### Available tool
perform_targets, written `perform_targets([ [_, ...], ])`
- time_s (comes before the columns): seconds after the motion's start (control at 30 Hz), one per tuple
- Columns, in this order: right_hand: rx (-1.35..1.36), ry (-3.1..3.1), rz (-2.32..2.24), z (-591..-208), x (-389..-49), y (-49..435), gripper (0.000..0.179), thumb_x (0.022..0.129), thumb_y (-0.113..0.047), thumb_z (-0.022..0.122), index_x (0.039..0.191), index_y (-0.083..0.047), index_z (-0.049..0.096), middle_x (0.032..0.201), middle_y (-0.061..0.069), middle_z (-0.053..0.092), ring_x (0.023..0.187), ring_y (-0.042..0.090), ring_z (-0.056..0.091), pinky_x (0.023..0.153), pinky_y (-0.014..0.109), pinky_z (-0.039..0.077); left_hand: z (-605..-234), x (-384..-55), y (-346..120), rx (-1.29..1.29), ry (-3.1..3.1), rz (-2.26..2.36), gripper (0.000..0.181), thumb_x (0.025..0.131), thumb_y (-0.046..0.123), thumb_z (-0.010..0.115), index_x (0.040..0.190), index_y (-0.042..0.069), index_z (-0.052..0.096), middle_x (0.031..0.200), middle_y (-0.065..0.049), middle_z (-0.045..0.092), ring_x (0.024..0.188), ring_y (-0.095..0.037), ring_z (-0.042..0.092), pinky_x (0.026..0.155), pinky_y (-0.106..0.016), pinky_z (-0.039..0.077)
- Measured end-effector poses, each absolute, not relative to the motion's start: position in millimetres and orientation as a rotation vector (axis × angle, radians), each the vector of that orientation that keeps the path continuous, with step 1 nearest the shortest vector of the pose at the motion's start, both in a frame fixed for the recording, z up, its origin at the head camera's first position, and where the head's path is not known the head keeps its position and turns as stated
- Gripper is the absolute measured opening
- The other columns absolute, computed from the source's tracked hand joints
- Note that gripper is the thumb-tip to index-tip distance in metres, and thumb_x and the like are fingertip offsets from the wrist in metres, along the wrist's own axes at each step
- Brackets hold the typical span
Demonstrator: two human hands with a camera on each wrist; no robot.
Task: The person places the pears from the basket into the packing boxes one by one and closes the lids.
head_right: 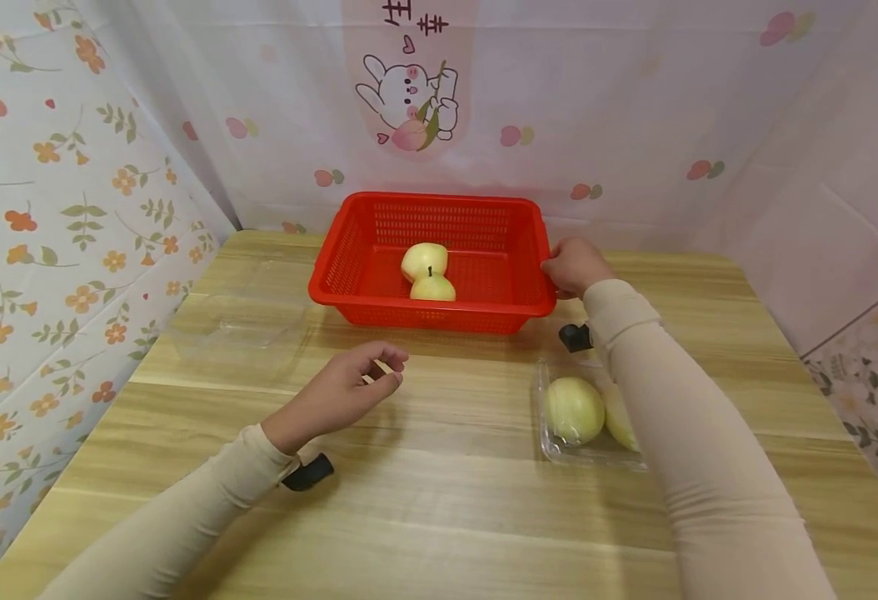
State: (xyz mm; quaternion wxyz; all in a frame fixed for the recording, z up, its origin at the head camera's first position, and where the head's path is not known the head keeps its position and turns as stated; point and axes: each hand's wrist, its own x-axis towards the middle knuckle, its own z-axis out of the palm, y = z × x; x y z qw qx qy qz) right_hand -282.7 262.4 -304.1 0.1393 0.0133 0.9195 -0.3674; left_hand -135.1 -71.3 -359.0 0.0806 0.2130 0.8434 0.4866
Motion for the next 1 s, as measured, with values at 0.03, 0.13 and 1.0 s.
perform_targets([
  [0.03, 0.030, 2.666, -1.044, -303.9, -282.9, 261.6, 0.033, 0.102, -0.011, 0.047, 0.122, 0.015, 0.050, 0.108, 0.027, 0.060, 0.083, 0.028, 0.067, 0.070, 0.040, 0.059, -358.4, -135.2, -73.4, 0.625, 2.524, 1.450, 0.020, 0.095, 0.014, 0.060, 0.114, 0.011, 0.065, 0.102, 0.003, 0.064, 0.085, -0.016, 0.063, 0.072, -0.033, 0.054],
  [0.13, 0.013, 2.690, -0.995, -303.2, -283.7, 260.1, 0.032, 0.101, -0.010, 0.047, 0.120, 0.016, 0.051, 0.105, 0.028, 0.062, 0.084, 0.031, 0.067, 0.070, 0.042, 0.059, -356.3, -135.7, -81.0, 0.579, 2.535, 1.434, 0.020, 0.095, 0.016, 0.061, 0.115, 0.013, 0.065, 0.104, 0.003, 0.065, 0.088, -0.017, 0.063, 0.072, -0.033, 0.054],
  [1.0, 0.067, 2.742, -0.968, -304.6, -282.1, 257.4, 0.031, 0.101, -0.012, 0.051, 0.117, 0.015, 0.054, 0.104, 0.027, 0.061, 0.083, 0.032, 0.067, 0.071, 0.042, 0.059, -335.3, -146.6, -149.1, 0.393, 2.674, 1.405, 0.022, 0.099, 0.020, 0.058, 0.119, 0.010, 0.061, 0.112, -0.009, 0.066, 0.097, -0.025, 0.062, 0.072, -0.038, 0.053],
])
